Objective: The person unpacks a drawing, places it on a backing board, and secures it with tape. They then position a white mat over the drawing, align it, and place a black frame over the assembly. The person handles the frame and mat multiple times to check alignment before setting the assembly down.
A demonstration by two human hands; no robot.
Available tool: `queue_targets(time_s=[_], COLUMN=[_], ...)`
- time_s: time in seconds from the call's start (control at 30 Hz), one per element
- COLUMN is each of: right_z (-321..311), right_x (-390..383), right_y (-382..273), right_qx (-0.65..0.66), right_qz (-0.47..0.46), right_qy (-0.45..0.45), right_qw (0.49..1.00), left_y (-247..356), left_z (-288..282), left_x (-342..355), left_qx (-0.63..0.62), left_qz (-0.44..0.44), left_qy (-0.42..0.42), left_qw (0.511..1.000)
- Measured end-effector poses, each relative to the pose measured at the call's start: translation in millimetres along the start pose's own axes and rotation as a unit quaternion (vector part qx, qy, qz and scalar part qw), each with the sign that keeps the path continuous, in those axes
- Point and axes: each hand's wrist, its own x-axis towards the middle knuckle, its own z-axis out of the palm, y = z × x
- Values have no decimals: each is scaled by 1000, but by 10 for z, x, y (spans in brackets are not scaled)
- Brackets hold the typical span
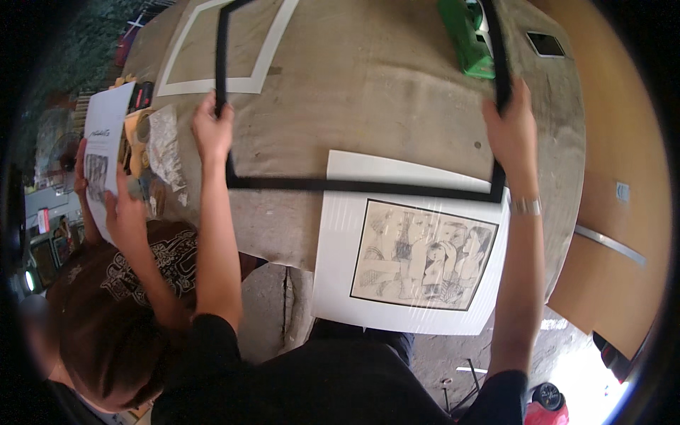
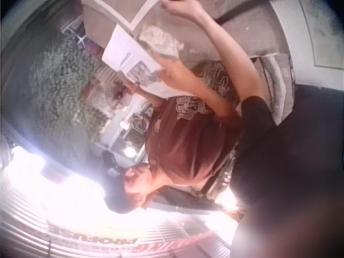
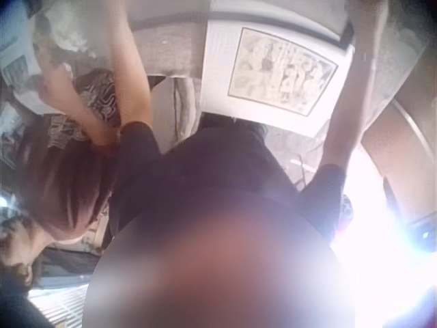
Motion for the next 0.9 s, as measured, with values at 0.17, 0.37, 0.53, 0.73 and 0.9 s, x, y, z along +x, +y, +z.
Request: queue_targets(time_s=[0.17,0.37,0.53,0.73,0.9], right_z=[927,1480,1617,873,509], right_x=[815,1176,1212,-225,-1134], right_y=[-33,-65,-425,-486,-36], right_qx=[-47,-35,-76,-12,-153], right_qz=[-117,-141,-133,-238,-158], right_qy=[43,1,56,-64,-163], right_qw=[991,989,987,969,962], left_y=[-467,-776,-833,405,1239], left_z=[294,370,430,-66,-227], left_x=[716,1125,1085,-632,-2158], left_qx=[64,103,127,-59,-145], left_qz=[-36,-15,-7,-54,-205], left_qy=[46,40,61,4,-184], left_qw=[996,994,990,997,950])
